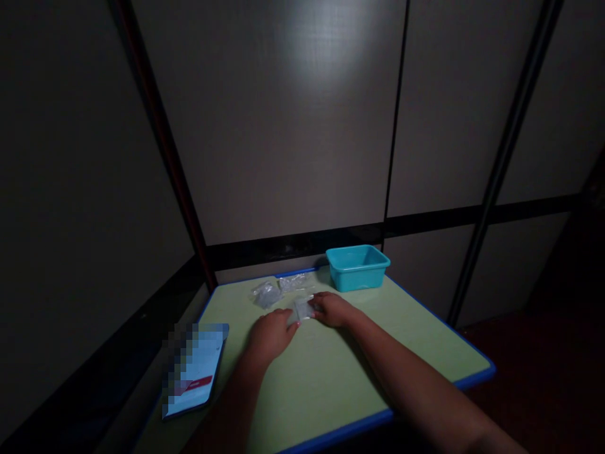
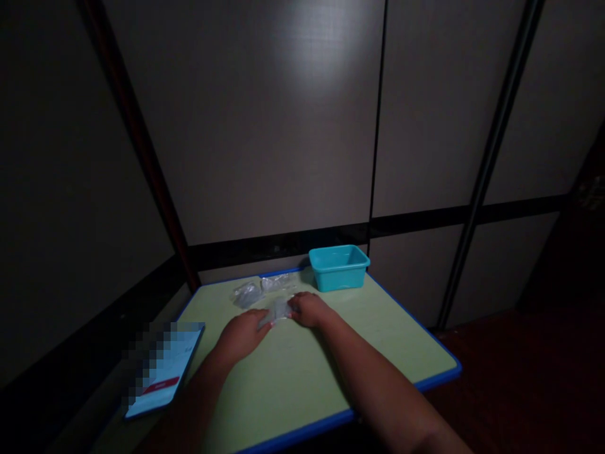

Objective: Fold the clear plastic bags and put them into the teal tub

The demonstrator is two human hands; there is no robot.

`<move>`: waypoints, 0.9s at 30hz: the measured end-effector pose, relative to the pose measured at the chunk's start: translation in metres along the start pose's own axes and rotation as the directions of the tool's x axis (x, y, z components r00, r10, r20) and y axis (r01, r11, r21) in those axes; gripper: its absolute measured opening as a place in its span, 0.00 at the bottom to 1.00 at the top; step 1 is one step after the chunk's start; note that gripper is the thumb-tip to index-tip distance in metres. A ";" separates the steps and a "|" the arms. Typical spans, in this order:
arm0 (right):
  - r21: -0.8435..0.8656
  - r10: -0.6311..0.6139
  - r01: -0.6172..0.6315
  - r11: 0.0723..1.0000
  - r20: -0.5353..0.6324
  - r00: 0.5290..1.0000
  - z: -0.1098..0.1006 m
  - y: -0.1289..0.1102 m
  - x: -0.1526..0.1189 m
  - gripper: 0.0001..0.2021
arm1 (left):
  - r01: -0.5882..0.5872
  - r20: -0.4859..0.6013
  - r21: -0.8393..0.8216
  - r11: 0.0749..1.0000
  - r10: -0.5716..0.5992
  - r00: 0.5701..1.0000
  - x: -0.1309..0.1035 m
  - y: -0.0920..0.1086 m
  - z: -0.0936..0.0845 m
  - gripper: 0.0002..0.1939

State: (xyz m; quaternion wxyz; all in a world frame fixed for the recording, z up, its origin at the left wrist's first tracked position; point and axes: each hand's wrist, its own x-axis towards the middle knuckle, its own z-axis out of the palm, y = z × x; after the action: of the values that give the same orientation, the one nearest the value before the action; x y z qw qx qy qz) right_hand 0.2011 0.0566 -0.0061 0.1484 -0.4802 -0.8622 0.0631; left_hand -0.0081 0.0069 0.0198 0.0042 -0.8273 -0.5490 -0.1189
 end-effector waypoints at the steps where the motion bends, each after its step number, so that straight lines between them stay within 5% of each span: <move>1: 0.004 -0.004 0.005 1.000 -0.011 1.000 -0.001 -0.001 0.000 0.20 | 0.019 -0.046 0.017 1.000 -0.018 0.999 0.002 -0.001 0.000 0.19; 5: 0.023 0.004 -0.003 1.000 -0.046 0.999 -0.007 -0.008 -0.002 0.15 | 0.125 -0.142 0.080 0.989 -0.113 0.983 0.011 -0.015 0.006 0.19; 14: 0.101 -0.015 0.026 0.995 -0.105 0.994 -0.006 -0.009 -0.003 0.04 | 0.244 0.038 0.033 0.969 -0.245 0.969 0.025 -0.038 0.029 0.27; 27: 0.023 0.149 -0.148 0.989 -0.042 0.988 -0.011 -0.014 -0.004 0.09 | 0.218 -0.045 -0.011 0.976 -0.218 0.975 0.021 -0.034 0.009 0.19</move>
State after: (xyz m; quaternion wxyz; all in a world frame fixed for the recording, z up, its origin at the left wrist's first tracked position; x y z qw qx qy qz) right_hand 0.1954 0.0457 0.0072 0.1667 -0.5427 -0.8201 0.0721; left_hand -0.0295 0.0410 0.0109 0.0012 -0.7592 -0.6359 -0.1391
